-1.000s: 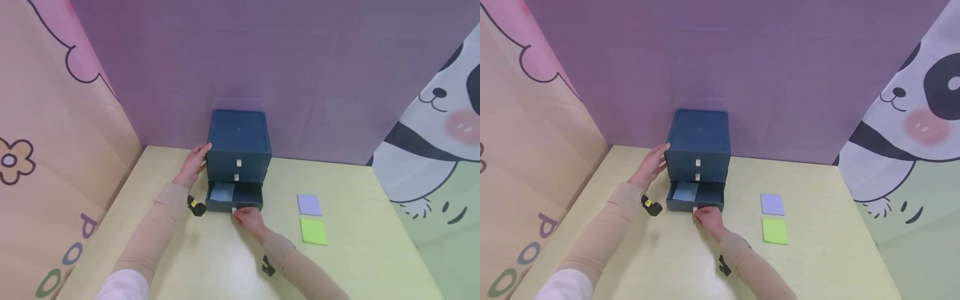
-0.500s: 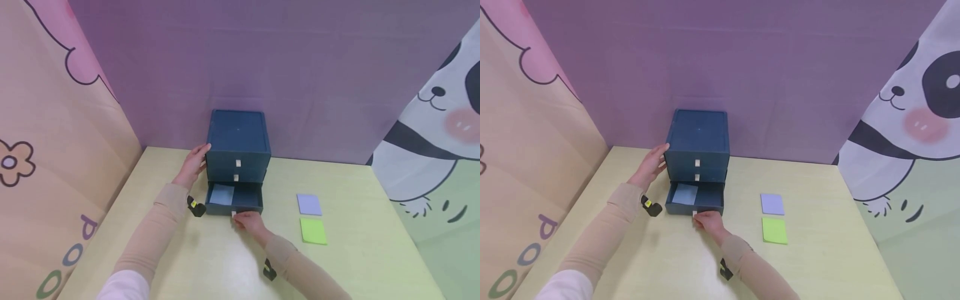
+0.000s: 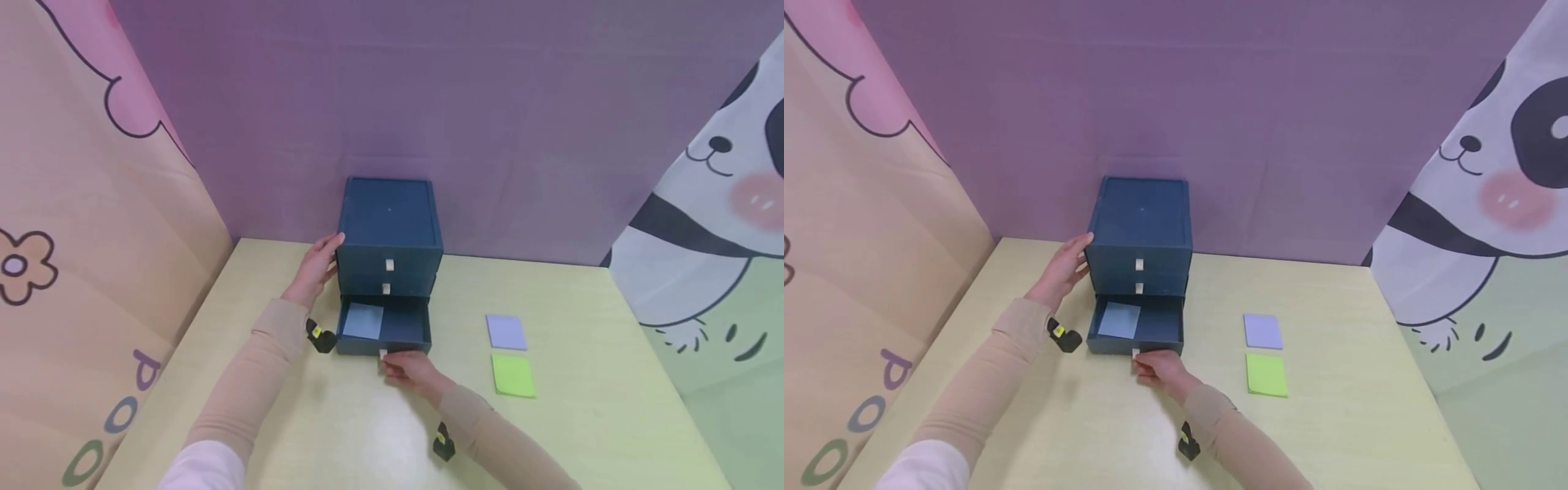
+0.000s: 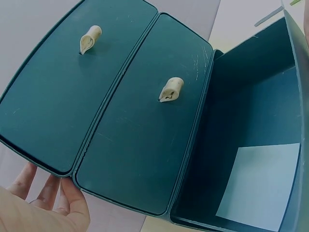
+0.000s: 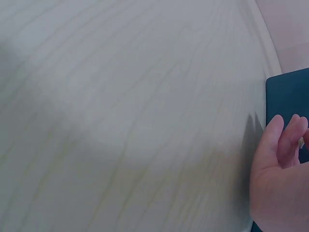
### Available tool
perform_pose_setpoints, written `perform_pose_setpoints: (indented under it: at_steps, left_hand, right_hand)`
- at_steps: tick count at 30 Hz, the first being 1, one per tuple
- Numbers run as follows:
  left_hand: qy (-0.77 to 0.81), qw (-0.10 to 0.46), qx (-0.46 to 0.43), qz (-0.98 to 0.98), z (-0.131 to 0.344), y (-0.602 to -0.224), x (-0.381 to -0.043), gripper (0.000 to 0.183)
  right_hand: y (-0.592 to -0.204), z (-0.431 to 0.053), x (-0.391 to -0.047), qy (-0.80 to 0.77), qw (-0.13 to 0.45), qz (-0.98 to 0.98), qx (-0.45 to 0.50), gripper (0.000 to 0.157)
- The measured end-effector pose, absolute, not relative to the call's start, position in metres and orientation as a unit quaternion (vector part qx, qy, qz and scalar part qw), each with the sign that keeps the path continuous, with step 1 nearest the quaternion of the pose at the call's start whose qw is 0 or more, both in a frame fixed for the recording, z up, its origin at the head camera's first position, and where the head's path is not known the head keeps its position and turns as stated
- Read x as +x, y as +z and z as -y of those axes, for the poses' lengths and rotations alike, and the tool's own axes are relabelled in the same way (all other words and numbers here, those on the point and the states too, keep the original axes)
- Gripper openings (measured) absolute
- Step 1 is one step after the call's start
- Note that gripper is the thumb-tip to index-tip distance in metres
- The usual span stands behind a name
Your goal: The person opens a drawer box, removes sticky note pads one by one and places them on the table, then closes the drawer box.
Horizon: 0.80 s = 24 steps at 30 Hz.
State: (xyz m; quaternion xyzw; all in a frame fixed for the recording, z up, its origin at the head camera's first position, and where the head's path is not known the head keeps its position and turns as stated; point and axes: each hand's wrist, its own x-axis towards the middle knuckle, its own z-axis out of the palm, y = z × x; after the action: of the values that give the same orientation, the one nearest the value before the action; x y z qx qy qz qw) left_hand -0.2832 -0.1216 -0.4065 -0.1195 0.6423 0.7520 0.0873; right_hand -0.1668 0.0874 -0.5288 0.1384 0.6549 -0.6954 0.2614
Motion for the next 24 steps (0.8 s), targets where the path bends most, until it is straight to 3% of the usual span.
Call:
perform_pose_setpoints:
  at_steps: [14, 24]
  left_hand:
    - [0.742, 0.092, -0.119, -0.653, 0.123, -0.409, -0.283, 0.065]
    - [0.739, 0.095, -0.120, -0.656, 0.123, -0.410, -0.284, 0.067]
  right_hand:
    - [-0.531, -0.097, -0.158, -0.723, 0.310, -0.601, 0.145, 0.011]
    - [-0.528, -0.102, -0.153, -0.729, 0.337, -0.579, 0.142, 0.011]
